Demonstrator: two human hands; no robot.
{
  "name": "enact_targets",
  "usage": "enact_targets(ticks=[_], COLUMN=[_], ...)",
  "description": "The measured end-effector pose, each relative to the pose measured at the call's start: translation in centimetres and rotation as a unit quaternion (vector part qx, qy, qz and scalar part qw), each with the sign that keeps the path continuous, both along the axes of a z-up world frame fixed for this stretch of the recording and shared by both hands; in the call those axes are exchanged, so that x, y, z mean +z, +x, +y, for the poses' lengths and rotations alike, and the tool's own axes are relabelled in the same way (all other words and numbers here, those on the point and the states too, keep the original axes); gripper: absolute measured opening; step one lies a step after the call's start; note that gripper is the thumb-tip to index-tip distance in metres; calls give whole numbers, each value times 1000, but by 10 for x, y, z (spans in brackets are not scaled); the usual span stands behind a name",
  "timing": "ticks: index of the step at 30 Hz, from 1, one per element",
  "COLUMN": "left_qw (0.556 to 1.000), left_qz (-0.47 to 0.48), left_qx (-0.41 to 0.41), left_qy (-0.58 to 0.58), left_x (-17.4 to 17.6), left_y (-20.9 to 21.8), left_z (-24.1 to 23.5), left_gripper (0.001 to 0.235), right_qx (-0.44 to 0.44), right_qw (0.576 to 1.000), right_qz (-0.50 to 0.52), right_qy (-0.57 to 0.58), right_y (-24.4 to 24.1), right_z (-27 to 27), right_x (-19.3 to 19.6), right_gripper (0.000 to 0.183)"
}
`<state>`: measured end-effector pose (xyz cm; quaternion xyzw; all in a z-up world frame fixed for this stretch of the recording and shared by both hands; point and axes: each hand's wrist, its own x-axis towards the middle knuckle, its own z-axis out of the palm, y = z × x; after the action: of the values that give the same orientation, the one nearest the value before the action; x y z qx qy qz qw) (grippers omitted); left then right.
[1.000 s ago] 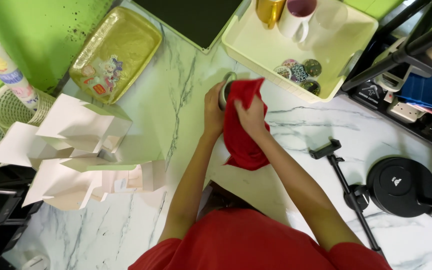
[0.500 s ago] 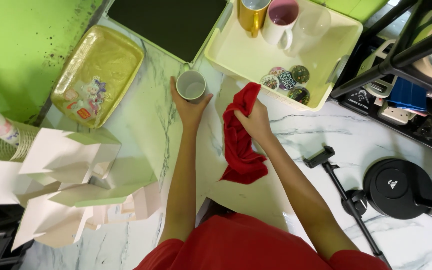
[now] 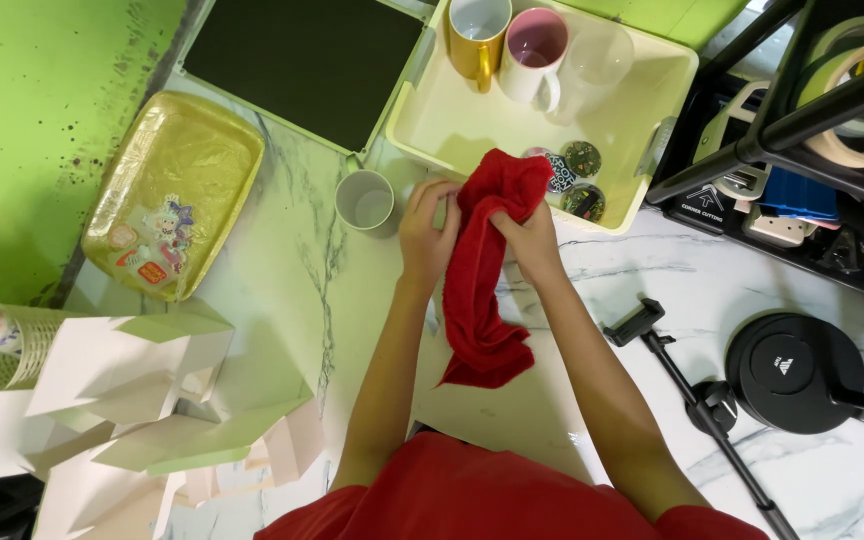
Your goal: Preparing items by cleaning mugs with a cloth and folding cardboard boxes for packing.
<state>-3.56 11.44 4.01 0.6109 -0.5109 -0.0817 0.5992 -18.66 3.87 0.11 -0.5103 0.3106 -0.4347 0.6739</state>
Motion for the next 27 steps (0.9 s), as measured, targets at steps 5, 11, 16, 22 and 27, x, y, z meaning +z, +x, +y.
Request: enact_targets(ticks=[5, 11, 16, 22, 27], left_qw=[987, 972, 974, 980, 974], left_qz=[-59, 58, 165, 116, -57], left_qx=[136, 224, 150, 164, 218], left_qy=[-55, -45, -46, 3, 23], left_x=[17, -7, -16, 1, 17], left_y=[22, 62, 76, 83, 77], left_z=[4, 34, 39, 36, 20], left_gripper=[22, 35, 36, 35, 26], right_qx=[-33, 21, 73, 55, -52], right_qw=[994, 929, 806, 800, 934], right_qz=[75, 209, 331, 323, 227], right_qy=[-74, -304, -485, -502, -270], right_y=[43, 132, 179, 157, 104], right_z=[-10, -14, -18, -10, -7], right_x=[1, 30, 28, 31, 26], right_gripper=[40, 38, 38, 31, 36])
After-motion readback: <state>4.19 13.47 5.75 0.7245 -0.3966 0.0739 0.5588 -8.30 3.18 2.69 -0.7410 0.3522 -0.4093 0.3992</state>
